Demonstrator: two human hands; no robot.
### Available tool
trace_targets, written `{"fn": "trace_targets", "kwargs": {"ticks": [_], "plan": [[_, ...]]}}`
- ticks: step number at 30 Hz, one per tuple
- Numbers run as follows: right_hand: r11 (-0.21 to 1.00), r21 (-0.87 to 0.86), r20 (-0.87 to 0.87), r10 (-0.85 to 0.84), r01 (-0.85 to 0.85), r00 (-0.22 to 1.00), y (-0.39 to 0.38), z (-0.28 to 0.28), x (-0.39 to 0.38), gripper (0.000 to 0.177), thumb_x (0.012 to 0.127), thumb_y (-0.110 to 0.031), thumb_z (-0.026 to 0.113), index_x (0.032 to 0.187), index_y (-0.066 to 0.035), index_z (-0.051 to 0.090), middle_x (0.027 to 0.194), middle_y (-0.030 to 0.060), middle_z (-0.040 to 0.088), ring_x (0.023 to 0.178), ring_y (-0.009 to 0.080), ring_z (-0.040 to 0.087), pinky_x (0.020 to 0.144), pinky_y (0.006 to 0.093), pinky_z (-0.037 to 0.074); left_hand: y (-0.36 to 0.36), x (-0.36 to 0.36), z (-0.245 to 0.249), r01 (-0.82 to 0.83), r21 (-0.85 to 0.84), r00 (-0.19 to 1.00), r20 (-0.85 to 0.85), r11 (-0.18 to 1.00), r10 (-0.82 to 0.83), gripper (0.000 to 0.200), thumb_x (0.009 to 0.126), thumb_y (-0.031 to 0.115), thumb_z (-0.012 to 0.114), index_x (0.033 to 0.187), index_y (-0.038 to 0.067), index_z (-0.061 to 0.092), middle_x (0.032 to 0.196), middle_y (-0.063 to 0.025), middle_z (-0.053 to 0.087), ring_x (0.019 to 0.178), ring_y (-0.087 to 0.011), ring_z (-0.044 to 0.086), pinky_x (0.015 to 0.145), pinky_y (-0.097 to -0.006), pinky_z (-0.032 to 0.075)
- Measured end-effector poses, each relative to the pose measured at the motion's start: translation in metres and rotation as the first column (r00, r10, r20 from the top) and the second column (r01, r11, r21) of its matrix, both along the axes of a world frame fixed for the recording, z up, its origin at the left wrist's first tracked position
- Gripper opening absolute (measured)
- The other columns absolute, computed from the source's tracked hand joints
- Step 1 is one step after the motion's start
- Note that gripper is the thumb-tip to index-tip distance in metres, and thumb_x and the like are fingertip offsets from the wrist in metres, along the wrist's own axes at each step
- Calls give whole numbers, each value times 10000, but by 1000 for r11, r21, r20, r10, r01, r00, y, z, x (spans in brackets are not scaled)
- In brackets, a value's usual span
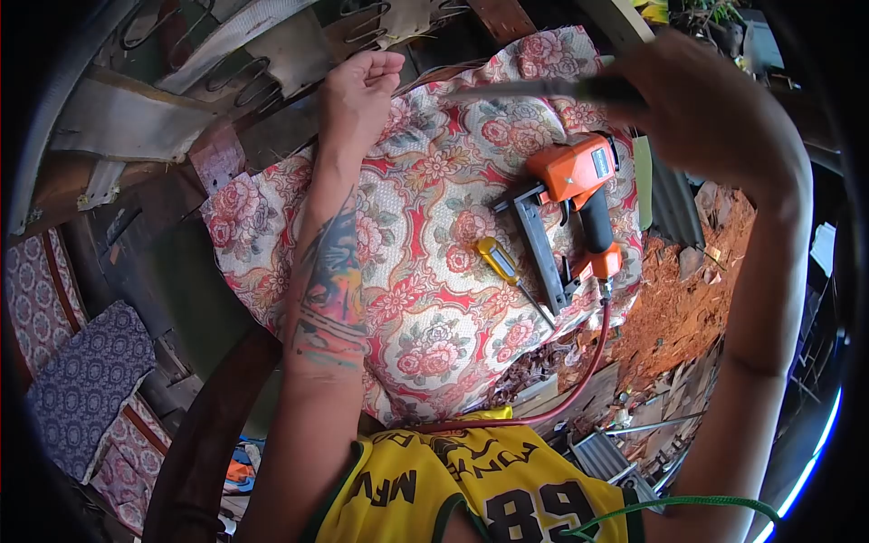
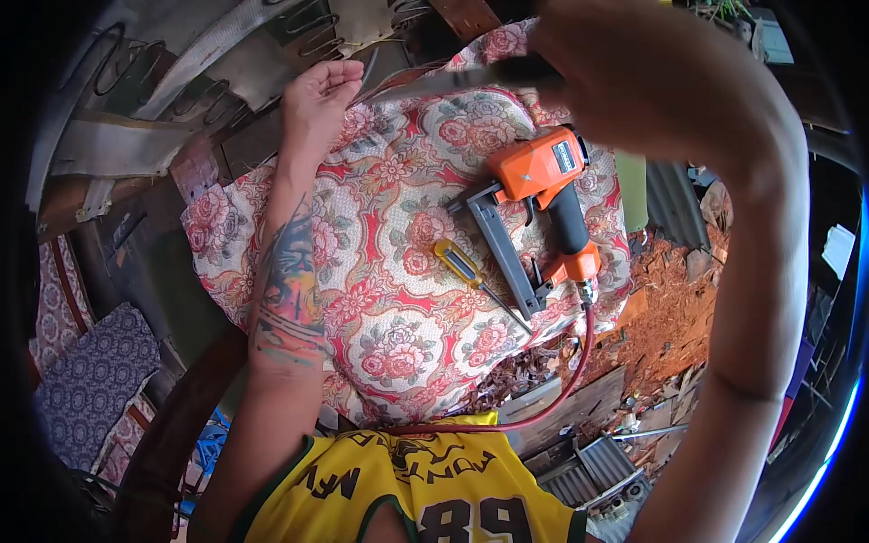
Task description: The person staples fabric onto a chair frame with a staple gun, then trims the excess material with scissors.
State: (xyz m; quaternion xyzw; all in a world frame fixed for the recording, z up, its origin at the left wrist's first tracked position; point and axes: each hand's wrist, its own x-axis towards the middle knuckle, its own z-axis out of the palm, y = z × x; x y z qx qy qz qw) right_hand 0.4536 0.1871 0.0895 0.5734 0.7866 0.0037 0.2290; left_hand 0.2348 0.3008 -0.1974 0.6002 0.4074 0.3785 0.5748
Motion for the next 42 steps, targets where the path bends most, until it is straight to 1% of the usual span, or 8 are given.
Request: {"fn": "trace_targets", "kwargs": {"ticks": [7,11,18,20,27,30,35,42], "plan": [[836,-497,-480,-489,234,729,-160,-35,-58,204,875,-105,740,1070,-48,731,877,87,698,846,297,708,754,455,577,-6,-10,32,281,-13,807,-538,960,-243,524,805,217,887,1272,47,724,1159,-100,774,1012,-192,728,944,-342,553],[858,-392,-738,-509,333,442,-216,-105,-114,456,832,-108,768,1266,-21,659,998,165,659,941,348,674,840,463,554,-6,-23,33,325,97,735,-652,941,-187,459,873,220,822,1297,77,715,1123,-173,771,975,-255,747,904,-361,555],[889,-120,-812,-344,442,472,-216,-154,-162,783,677,-193,912,1399,-106,621,1168,124,582,1007,312,555,882,441,481,-23,-10,45,231,202,807,-587,952,-71,389,943,231,726,1311,110,702,1108,-226,753,958,-336,745,878,-403,565],[890,-118,-833,-330,440,444,-213,-157,-165,737,719,-188,880,1395,-65,613,1185,137,581,1056,325,556,910,451,468,-19,-1,40,333,147,604,-792,931,-91,388,968,295,707,1314,118,699,1137,-211,753,1000,-360,739,891,-418,565],[907,-42,-909,-209,420,360,-211,-160,-150,615,781,-183,860,1329,-6,645,1221,167,603,1103,349,576,944,469,480,-13,-3,36,218,203,781,-622,955,-46,396,1028,341,623,1367,144,676,1199,-160,750,1121,-366,716,953,-437,553],[881,88,-924,-102,464,368,-208,-154,-130,536,787,-126,863,1269,12,675,1150,160,644,1054,336,613,898,454,512,-14,-4,38,378,112,556,-821,919,-128,379,1049,324,573,1363,140,678,1214,-180,740,1146,-366,704,990,-448,535],[652,203,-856,-244,731,455,-197,-133,-80,418,822,57,802,1226,20,701,1079,169,669,930,303,666,797,392,560,-9,-6,48,267,-31,641,-740,963,-202,431,1027,386,589,1356,122,681,1216,-196,735,1160,-353,702,1013,-439,518],[579,220,-866,-255,785,431,-191,-147,-64,391,882,75,747,1262,16,678,1014,170,709,821,248,696,730,331,561,-6,-18,48,322,226,821,-550,919,-152,217,932,87,689,1119,103,799,1102,-107,756,970,-272,704,925,-371,534]]}}
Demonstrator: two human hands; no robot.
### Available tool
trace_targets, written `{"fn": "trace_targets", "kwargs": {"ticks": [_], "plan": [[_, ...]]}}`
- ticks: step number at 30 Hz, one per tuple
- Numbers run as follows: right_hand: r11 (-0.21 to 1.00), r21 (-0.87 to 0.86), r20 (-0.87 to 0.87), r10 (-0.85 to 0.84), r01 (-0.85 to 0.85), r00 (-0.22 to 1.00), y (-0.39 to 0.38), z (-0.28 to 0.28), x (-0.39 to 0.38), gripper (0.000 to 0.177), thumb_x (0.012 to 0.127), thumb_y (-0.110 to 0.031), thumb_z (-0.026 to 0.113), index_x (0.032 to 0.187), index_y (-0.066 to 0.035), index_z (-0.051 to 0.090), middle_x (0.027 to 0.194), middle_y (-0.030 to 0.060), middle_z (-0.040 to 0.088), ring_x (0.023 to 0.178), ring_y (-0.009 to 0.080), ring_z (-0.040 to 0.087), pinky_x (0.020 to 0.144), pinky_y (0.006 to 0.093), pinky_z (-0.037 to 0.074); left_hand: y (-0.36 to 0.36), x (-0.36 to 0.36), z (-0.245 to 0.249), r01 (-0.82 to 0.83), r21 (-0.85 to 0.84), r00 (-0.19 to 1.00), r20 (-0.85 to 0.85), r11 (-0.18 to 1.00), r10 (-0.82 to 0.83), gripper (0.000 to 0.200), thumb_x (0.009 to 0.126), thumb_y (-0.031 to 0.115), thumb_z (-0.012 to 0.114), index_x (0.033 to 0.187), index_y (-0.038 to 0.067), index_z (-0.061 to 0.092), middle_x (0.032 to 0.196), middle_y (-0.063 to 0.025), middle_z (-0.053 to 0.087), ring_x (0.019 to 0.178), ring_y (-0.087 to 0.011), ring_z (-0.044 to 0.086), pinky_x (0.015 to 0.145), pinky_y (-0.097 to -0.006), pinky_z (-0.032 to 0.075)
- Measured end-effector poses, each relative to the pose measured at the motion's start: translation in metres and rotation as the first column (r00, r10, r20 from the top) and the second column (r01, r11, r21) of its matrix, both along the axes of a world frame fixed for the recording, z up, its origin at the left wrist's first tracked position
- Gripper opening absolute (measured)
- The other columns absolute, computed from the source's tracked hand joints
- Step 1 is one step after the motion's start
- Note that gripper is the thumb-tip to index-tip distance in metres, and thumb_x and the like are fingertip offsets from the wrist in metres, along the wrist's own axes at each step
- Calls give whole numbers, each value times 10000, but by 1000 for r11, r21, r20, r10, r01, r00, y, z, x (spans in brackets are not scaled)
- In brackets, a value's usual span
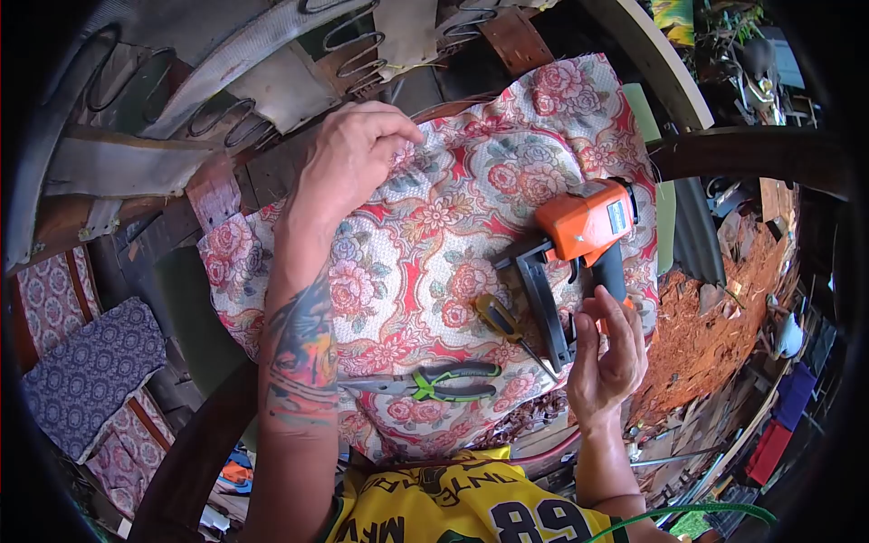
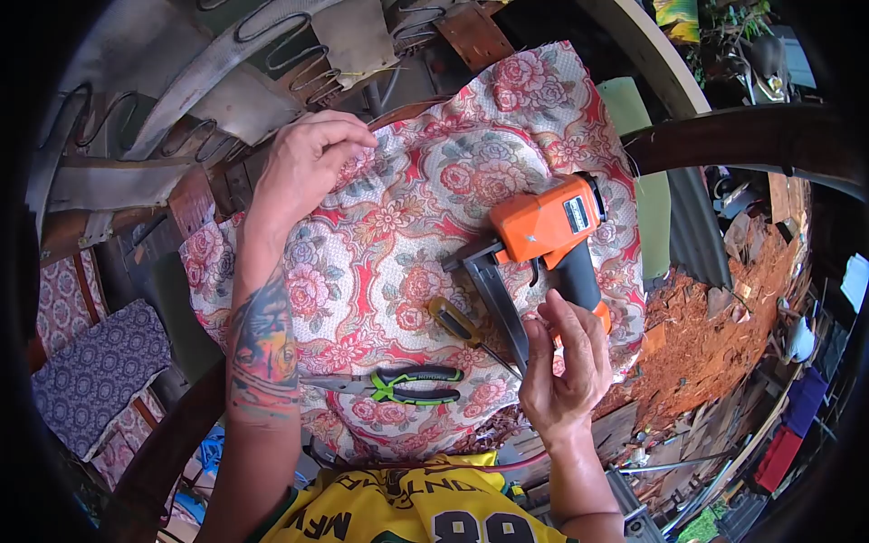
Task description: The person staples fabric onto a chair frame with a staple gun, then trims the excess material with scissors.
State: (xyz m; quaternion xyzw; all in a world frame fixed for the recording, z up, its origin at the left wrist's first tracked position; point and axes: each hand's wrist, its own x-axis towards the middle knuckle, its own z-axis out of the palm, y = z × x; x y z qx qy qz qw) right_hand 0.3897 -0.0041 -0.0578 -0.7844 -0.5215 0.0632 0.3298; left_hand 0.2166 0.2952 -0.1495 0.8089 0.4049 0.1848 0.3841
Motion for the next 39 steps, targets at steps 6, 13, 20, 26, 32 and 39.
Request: {"fn": "trace_targets", "kwargs": {"ticks": [6,13,20,26,32,39], "plan": [[1000,-13,-82,-11,10,997,13,-5,-17,355,893,40,757,1239,20,683,1050,192,700,897,277,705,756,352,573,-2,10,-10,267,266,961,-149,926,-234,170,858,134,767,1015,136,832,1088,-14,695,1091,-224,618,941,-363,525],[964,-264,-27,-35,26,999,11,-12,-24,691,842,-149,872,1451,-30,568,1144,196,657,989,341,657,849,426,559,-1,10,-21,160,322,984,-127,933,-125,134,971,113,657,1091,128,715,1127,-91,698,1071,-274,677,886,-398,554],[980,-85,377,-137,181,916,9,5,20,600,826,-150,878,1349,-26,611,1170,203,620,1053,375,625,881,446,525,7,-4,-24,-139,-35,989,39,990,140,242,1034,172,643,1232,34,663,1120,-146,754,1054,-205,723,904,-344,552],[982,-188,70,-21,34,997,-1,5,-8,543,846,-210,883,1270,-15,604,1037,156,684,840,292,711,729,395,584,25,7,-35,32,-318,981,-170,948,-90,493,1006,383,674,1326,7,669,1196,-153,745,1062,-224,703,981,-361,511],[933,-251,217,-206,259,954,7,12,15,711,839,-269,872,1395,22,538,1270,264,587,1192,397,593,1017,463,492,37,23,-68,153,-499,971,-84,853,-223,539,1013,503,641,1287,44,714,1129,-158,764,1021,-221,704,940,-384,519],[817,-575,-239,-136,-28,961,33,15,79,519,721,-216,854,1138,51,695,923,180,763,829,249,744,813,397,572,41,12,-58,120,-542,990,1,832,-142,565,1019,465,661,1349,7,675,1068,-63,745,955,-131,634,898,-294,494]]}}
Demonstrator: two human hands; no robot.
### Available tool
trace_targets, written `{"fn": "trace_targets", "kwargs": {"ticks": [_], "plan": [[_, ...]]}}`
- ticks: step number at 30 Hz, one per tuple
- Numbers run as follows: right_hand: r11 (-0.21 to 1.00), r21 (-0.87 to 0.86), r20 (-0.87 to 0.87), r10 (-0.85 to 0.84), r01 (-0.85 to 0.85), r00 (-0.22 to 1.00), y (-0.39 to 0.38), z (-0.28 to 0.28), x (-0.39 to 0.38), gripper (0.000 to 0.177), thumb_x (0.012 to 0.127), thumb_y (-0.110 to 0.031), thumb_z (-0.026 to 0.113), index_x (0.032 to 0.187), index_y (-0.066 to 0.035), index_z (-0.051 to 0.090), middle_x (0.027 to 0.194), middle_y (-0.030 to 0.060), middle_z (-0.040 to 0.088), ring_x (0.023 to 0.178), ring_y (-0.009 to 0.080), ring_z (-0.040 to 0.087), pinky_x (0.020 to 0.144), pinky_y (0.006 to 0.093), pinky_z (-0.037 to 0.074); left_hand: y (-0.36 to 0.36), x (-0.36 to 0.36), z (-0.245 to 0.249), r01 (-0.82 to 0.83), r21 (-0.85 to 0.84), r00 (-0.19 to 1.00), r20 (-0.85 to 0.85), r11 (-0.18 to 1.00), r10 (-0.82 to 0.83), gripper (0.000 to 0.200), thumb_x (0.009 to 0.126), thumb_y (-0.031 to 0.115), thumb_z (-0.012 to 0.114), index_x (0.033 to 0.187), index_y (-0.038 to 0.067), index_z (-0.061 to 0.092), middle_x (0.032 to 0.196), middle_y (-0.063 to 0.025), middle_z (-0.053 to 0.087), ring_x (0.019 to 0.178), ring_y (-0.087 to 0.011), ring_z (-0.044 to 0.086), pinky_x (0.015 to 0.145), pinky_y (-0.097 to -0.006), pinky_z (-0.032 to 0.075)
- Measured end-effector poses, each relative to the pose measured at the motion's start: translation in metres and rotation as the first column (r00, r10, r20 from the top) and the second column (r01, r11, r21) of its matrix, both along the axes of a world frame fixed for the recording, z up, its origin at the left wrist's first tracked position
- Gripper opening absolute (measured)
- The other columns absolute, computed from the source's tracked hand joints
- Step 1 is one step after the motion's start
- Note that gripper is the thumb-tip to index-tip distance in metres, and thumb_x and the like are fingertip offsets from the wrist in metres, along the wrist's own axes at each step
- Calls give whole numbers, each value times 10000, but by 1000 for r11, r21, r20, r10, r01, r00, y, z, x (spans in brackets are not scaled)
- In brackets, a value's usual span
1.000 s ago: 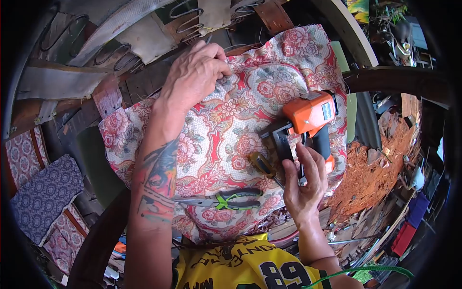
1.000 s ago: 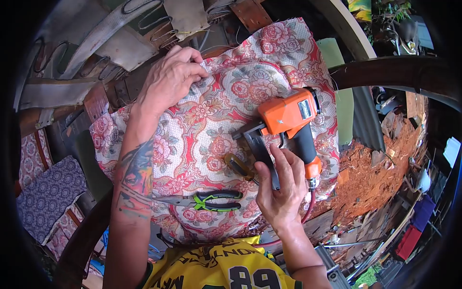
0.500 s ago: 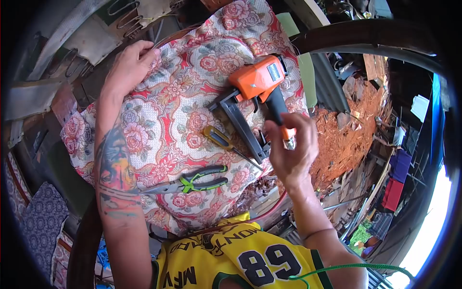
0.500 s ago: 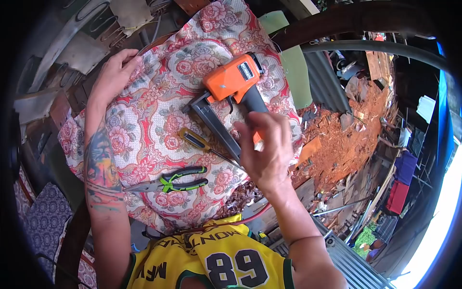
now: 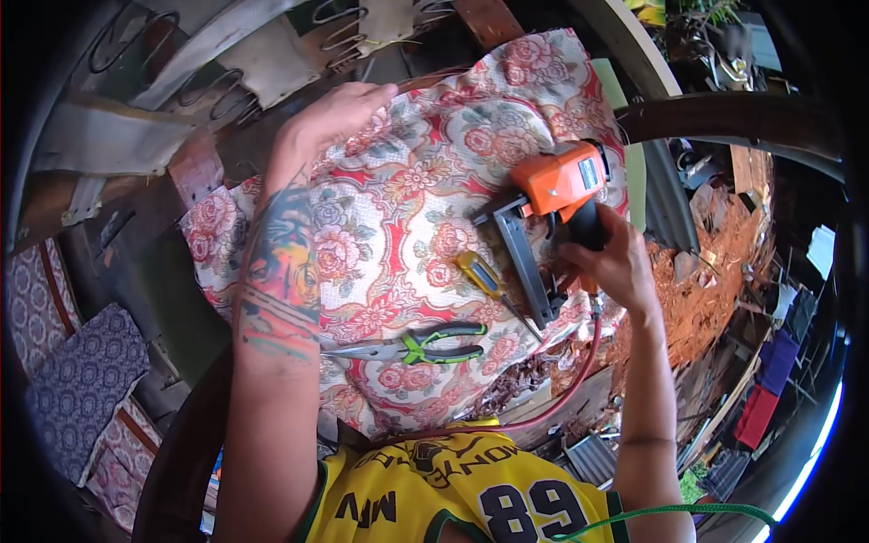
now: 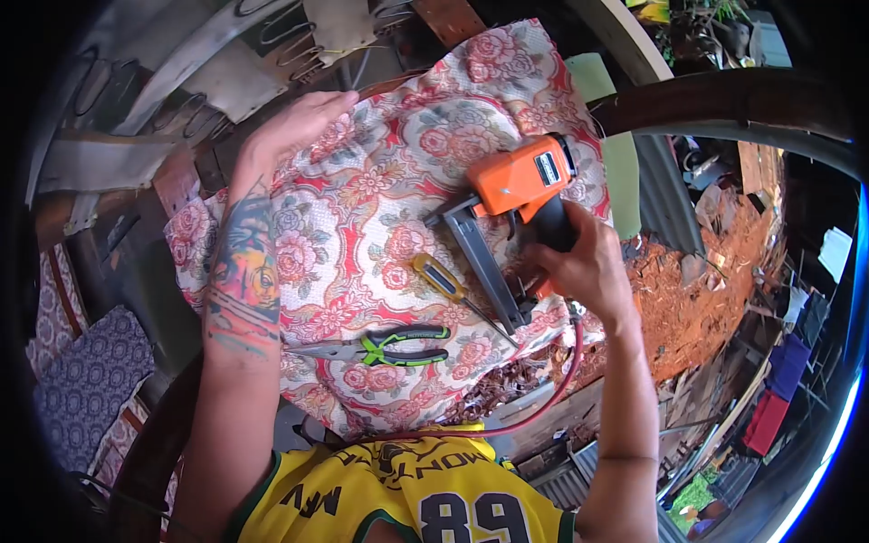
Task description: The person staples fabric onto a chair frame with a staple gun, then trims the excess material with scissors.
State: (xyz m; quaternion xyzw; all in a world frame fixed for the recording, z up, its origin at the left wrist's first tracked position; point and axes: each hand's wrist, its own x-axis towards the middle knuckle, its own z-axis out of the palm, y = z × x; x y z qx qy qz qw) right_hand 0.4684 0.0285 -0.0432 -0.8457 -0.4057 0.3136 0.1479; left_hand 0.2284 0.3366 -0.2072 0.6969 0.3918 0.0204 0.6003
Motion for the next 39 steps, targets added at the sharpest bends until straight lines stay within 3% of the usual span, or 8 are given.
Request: {"fn": "trace_targets", "kwargs": {"ticks": [4,10,13,18,20,30,33,39], "plan": [[977,-188,-131,79,-103,988,15,23,19,515,660,-266,867,1022,50,684,819,119,695,713,188,628,719,365,532,-1,-1,13,177,-88,983,72,980,-171,493,971,344,759,1318,1,686,1103,-53,749,977,-124,643,912,-286,500],[934,-275,-280,149,-228,948,29,35,25,532,700,-274,877,1071,45,668,818,98,685,703,181,640,701,347,535,-5,0,0,144,46,989,27,989,-145,450,954,261,772,1320,15,686,1107,-56,760,960,-127,660,893,-302,526],[948,-317,-576,-173,-23,799,52,48,-1,331,875,-222,812,1058,14,670,768,29,662,658,122,661,634,286,547,-10,0,9,151,130,989,-26,980,-148,437,967,267,747,1323,22,682,1121,-93,769,980,-148,680,902,-326,532],[936,-342,-525,-121,-79,842,81,73,-8,274,886,-167,788,1060,19,689,747,57,694,632,123,680,584,269,540,-14,-4,20,163,310,980,-164,937,-116,450,969,299,735,1313,14,676,1151,-151,772,1027,-182,710,923,-360,540],[977,-202,-518,-49,-67,854,84,83,-13,253,858,-134,783,1034,20,686,705,62,688,617,125,687,578,280,554,-12,-6,6,-28,456,994,106,889,-23,440,989,315,691,1316,21,669,1131,-159,774,1000,-196,728,906,-357,550],[979,-155,-376,64,-131,924,152,91,-36,226,835,-180,777,961,-7,703,670,28,643,552,107,664,531,269,540,-7,-7,12,116,246,993,-42,962,-109,490,904,260,723,1330,22,684,997,-117,775,893,-121,704,822,-306,558],[969,-102,-390,168,-223,905,166,78,-43,222,832,-170,747,924,24,689,709,53,664,581,124,681,561,269,558,-9,-9,-1,-35,399,988,150,916,-28,477,918,258,674,1338,32,682,880,-80,745,801,-112,659,769,-310,542],[930,-155,-319,273,-334,907,193,52,-61,295,842,-269,755,888,15,688,708,45,654,574,124,661,550,279,552,0,-10,11,170,334,970,109,927,-218,307,913,253,660,1046,-13,736,734,-69,668,702,-123,610,683,-331,500]]}}
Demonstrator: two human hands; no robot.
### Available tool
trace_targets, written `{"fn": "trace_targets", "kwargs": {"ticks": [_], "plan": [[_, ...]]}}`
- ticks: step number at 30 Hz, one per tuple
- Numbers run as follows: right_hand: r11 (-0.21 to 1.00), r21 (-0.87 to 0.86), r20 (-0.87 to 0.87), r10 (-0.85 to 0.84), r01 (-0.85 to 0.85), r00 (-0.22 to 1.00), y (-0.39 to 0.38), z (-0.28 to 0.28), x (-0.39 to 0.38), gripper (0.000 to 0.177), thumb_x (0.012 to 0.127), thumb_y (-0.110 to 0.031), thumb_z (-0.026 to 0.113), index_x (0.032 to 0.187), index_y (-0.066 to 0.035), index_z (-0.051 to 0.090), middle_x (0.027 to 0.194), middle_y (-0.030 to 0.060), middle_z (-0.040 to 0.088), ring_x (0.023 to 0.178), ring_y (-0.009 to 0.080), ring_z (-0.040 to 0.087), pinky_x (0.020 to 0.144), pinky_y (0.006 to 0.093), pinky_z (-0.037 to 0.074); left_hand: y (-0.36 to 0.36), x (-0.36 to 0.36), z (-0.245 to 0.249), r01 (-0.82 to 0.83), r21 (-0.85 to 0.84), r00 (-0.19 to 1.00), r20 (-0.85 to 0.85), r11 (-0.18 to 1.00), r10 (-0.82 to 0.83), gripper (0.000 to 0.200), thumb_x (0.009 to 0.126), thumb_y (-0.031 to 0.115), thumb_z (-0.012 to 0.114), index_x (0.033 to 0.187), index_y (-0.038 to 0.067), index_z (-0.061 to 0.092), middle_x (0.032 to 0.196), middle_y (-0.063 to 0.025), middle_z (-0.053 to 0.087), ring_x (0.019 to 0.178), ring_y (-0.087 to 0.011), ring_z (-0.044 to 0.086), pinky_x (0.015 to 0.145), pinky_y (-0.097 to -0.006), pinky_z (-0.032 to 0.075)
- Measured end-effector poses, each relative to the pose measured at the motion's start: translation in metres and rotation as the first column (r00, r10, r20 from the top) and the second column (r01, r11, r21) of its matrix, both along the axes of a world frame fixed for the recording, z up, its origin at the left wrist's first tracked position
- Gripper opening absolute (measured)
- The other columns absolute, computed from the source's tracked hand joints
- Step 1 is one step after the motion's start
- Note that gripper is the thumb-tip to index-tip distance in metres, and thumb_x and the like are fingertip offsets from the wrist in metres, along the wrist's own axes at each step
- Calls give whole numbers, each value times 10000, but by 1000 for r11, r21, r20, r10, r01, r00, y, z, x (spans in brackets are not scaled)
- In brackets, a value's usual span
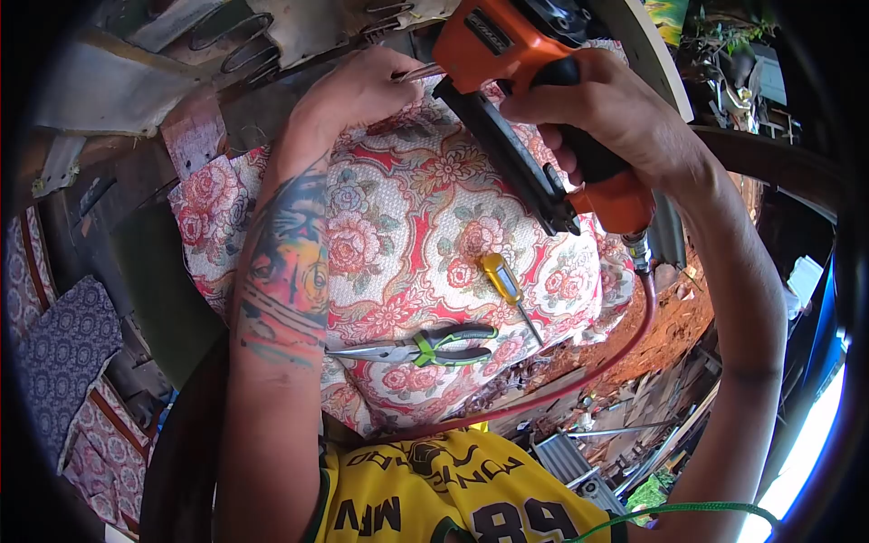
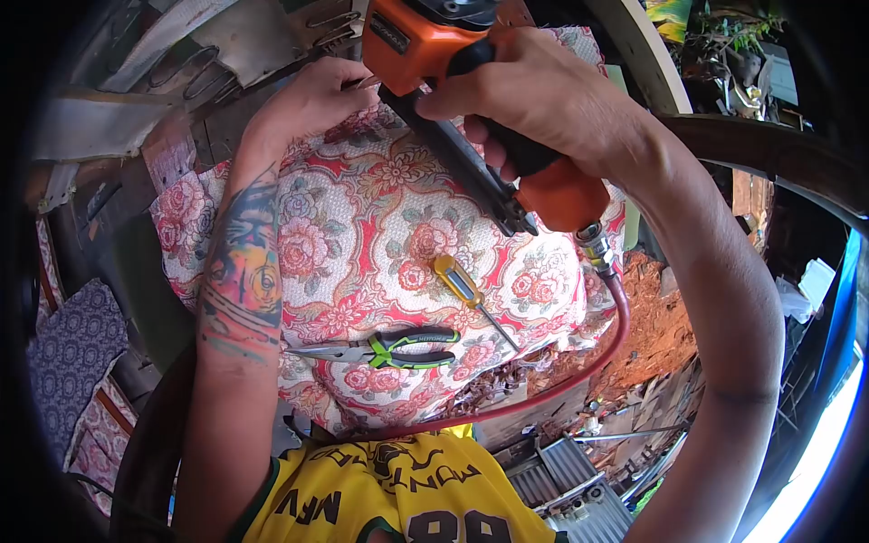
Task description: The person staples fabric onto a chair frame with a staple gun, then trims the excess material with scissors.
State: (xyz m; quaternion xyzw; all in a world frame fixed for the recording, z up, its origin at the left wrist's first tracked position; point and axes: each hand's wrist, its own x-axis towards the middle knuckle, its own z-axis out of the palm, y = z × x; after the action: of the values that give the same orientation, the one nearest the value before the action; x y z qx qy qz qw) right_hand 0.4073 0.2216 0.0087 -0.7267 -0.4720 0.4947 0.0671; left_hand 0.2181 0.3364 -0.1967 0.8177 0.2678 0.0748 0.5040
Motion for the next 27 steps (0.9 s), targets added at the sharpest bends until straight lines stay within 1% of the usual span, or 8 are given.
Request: {"fn": "trace_targets", "kwargs": {"ticks": [1,3,5,8,11,14,18,27], "plan": [[1000,-12,59,-26,26,998,2,-2,-3,304,837,-283,767,873,9,690,696,40,644,572,127,658,544,283,547,-3,0,3,-31,28,999,20,999,31,286,914,251,656,988,-17,721,727,-80,664,697,-137,623,674,-338,496],[997,-18,-1,-71,71,997,3,-15,-2,354,843,-343,770,846,1,688,684,35,632,572,131,658,542,289,553,-4,1,3,-58,56,998,42,997,56,277,916,250,653,931,-22,705,719,-90,659,692,-151,635,666,-346,491],[996,-68,0,-60,60,998,5,-20,-5,279,900,-306,746,967,-39,698,649,20,622,516,100,622,476,270,516,-5,2,0,-76,41,997,24,996,75,268,921,242,639,958,-13,712,731,-117,672,690,-197,658,670,-373,497],[992,-62,-30,-115,113,993,5,-19,-9,319,892,-283,744,1072,-31,666,696,36,638,534,111,642,498,276,553,-6,1,5,-99,86,995,22,991,98,240,930,265,657,893,43,741,769,-150,724,730,-291,715,705,-414,536],[995,8,-21,-99,99,995,6,-10,-24,366,884,-262,737,1135,-19,628,727,49,643,547,123,658,517,292,584,-8,2,9,-97,146,995,23,985,95,242,959,261,650,900,48,750,781,-140,736,735,-275,723,708,-410,541],[993,-27,-61,-117,116,991,9,-9,-22,359,881,-259,736,1115,-14,618,714,46,634,539,127,656,527,302,598,-8,2,15,-83,57,995,-44,995,85,285,937,266,655,1009,-1,721,855,-176,724,802,-327,697,750,-434,513],[996,8,-3,-93,93,996,9,-11,-25,335,877,-249,728,1089,-16,615,693,47,629,521,129,645,507,307,592,-4,3,10,-39,26,999,-37,999,40,288,940,257,651,1035,-7,713,853,-180,722,798,-328,695,755,-438,515],[996,-21,41,-89,90,995,7,-19,-18,266,868,-257,716,945,-13,642,643,30,609,476,114,613,453,295,554,-2,6,6,-38,45,998,-47,998,40,294,931,233,667,1108,7,728,871,-158,742,808,-255,710,768,-393,529]]}}
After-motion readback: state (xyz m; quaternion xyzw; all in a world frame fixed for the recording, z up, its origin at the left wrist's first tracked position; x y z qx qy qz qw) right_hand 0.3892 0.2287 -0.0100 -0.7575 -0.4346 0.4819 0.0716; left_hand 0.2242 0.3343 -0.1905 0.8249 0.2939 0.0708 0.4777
